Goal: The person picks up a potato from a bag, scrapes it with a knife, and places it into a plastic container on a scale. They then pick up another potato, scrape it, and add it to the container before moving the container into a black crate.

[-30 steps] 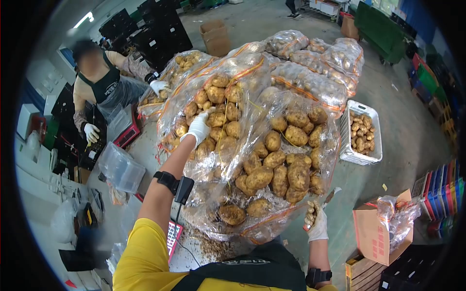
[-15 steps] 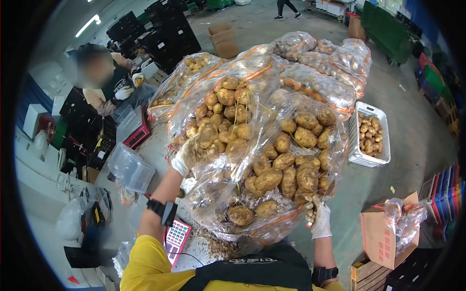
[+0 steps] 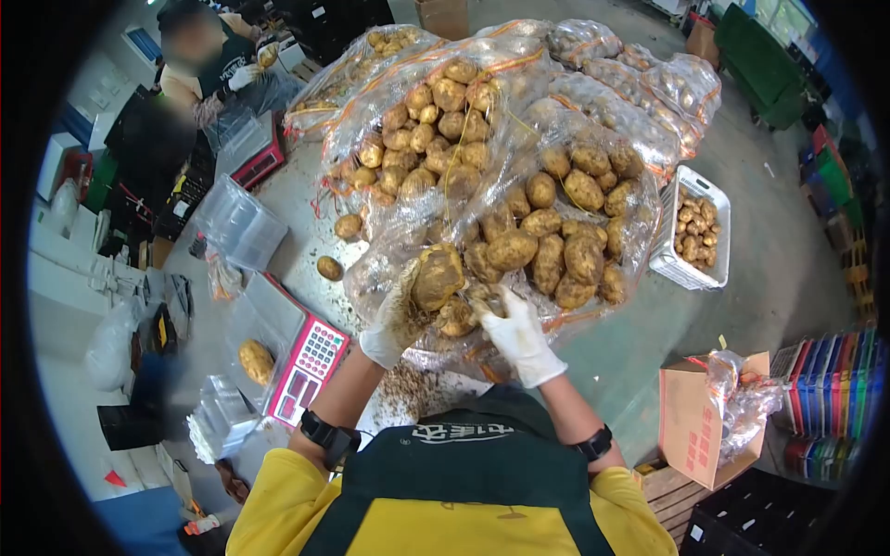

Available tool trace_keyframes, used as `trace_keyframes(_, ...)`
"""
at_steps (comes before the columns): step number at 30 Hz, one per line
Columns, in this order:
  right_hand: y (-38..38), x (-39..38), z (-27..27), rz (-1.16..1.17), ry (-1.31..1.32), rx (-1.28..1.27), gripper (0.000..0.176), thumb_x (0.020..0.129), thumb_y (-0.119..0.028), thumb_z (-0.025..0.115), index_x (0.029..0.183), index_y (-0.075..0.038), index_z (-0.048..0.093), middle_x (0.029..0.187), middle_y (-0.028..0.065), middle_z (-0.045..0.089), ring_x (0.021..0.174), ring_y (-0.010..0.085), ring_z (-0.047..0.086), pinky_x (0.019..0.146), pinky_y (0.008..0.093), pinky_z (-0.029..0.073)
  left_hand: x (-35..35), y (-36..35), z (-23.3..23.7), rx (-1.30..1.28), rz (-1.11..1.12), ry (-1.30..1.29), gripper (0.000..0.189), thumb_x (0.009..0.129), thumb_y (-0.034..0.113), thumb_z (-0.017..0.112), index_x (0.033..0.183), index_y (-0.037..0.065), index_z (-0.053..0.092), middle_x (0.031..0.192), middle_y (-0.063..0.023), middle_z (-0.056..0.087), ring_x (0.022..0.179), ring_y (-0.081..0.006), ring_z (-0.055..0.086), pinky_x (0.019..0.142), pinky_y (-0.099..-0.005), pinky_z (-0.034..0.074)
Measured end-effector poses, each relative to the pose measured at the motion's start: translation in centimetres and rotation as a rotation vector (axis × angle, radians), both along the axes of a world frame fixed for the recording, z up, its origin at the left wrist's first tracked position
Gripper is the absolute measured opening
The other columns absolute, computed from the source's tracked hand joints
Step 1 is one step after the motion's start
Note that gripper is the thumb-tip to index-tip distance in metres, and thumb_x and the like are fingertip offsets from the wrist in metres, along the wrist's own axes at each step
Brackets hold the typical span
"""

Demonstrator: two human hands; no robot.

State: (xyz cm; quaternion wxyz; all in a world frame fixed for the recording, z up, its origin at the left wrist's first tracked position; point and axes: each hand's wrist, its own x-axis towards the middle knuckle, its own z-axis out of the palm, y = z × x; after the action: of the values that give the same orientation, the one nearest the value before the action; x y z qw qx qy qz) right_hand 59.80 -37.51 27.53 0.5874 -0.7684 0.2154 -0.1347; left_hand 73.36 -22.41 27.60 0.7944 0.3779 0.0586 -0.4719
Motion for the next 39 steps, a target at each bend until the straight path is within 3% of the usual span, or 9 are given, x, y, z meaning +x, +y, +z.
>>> trace_keyframes(2,1.1,0.0,-0.4,-0.007,-0.063,-0.375,0.032,0.084,-0.019,0.064,0.108,0.002,0.059,0.072,0.0152,0.064,0.055,0.0249,0.059,0.054,0.0342,0.045,-1.6,-0.1,-0.5,-0.022,0.069,-0.039,0.046,0.097,0.039,0.044,0.132,0.01,0.046,0.125,-0.0067,0.056,0.11,-0.0174,0.057,0.091,-0.0343,0.05)
trace_keyframes(5,2.0,-0.4,1.3,0.016,0.041,-0.398,0.035,0.081,-0.021,0.066,0.106,0.002,0.059,0.07,0.0207,0.06,0.06,0.0333,0.059,0.057,0.0382,0.046,-3.4,0.1,1.4,0.094,0.109,-0.154,0.047,0.097,0.038,0.046,0.134,0.009,0.044,0.126,-0.0069,0.055,0.112,-0.0174,0.056,0.093,-0.0341,0.049)
trace_keyframes(13,3.3,-1.7,1.9,0.054,0.023,-0.471,0.04,0.081,-0.022,0.065,0.114,-0.001,0.058,0.069,0.0202,0.061,0.064,0.0353,0.061,0.059,0.0401,0.047,-5.0,1.6,2.6,0.127,0.08,-0.314,0.041,0.094,0.022,0.055,0.13,0.006,0.047,0.123,-0.0078,0.057,0.109,-0.0187,0.058,0.09,-0.0328,0.05)
trace_keyframes(18,4.4,-2.4,1.5,0.182,-0.022,-0.729,0.07,0.08,-0.018,0.065,0.138,0.002,0.032,0.078,0.0189,0.063,0.065,0.0363,0.061,0.059,0.0432,0.05,-5.5,1.8,2.6,0.198,0.122,-0.19,0.041,0.096,0.031,0.05,0.129,0.008,0.048,0.118,-0.0078,0.059,0.101,-0.0191,0.062,0.077,-0.0322,0.056)
trace_keyframes(20,4.0,-2.3,1.9,0.158,0.011,-0.702,0.068,0.08,-0.018,0.065,0.138,0.001,0.034,0.075,0.0188,0.062,0.064,0.0362,0.06,0.058,0.0429,0.049,-5.6,1.7,2.6,0.151,0.108,-0.176,0.042,0.097,0.037,0.045,0.128,0.01,0.048,0.115,-0.0072,0.061,0.095,-0.0187,0.064,0.066,-0.0323,0.058)
trace_keyframes(23,3.3,-2.2,1.5,0.168,0.026,-0.592,0.069,0.084,-0.021,0.059,0.141,-0.002,0.025,0.074,0.0205,0.062,0.063,0.0383,0.061,0.058,0.0458,0.049,-5.8,1.0,3.4,0.132,0.1,-0.05,0.042,0.097,0.039,0.044,0.128,0.011,0.05,0.113,-0.0067,0.062,0.094,-0.0184,0.064,0.065,-0.032,0.057)
trace_keyframes(24,3.4,-2.3,1.5,0.146,0.001,-0.621,0.07,0.084,-0.021,0.059,0.142,-0.002,0.025,0.073,0.0203,0.062,0.062,0.0382,0.06,0.057,0.0458,0.049,-6.4,1.0,5.0,0.301,0.088,-0.061,0.043,0.097,0.04,0.042,0.127,0.011,0.05,0.112,-0.0068,0.063,0.095,-0.0179,0.064,0.069,-0.0321,0.057)
trace_keyframes(32,4.8,-2.4,0.3,0.172,0.006,-0.716,0.077,0.079,-0.019,0.063,0.141,0.003,0.023,0.067,0.0212,0.059,0.058,0.0376,0.058,0.052,0.0451,0.046,-5.1,-1.0,1.7,-0.039,0.198,0.023,0.043,0.099,0.036,0.037,0.129,0.008,0.049,0.118,-0.0103,0.061,0.1,-0.0221,0.063,0.078,-0.0349,0.055)
trace_keyframes(39,3.4,-1.5,0.9,0.098,0.031,-0.501,0.077,0.079,-0.018,0.062,0.141,0.004,0.022,0.073,0.0237,0.06,0.066,0.0391,0.059,0.059,0.0461,0.047,-5.6,-1.8,4.6,-0.094,0.178,-0.032,0.048,0.098,0.04,0.04,0.13,0.005,0.048,0.123,-0.0127,0.057,0.108,-0.0265,0.059,0.088,-0.0404,0.053)
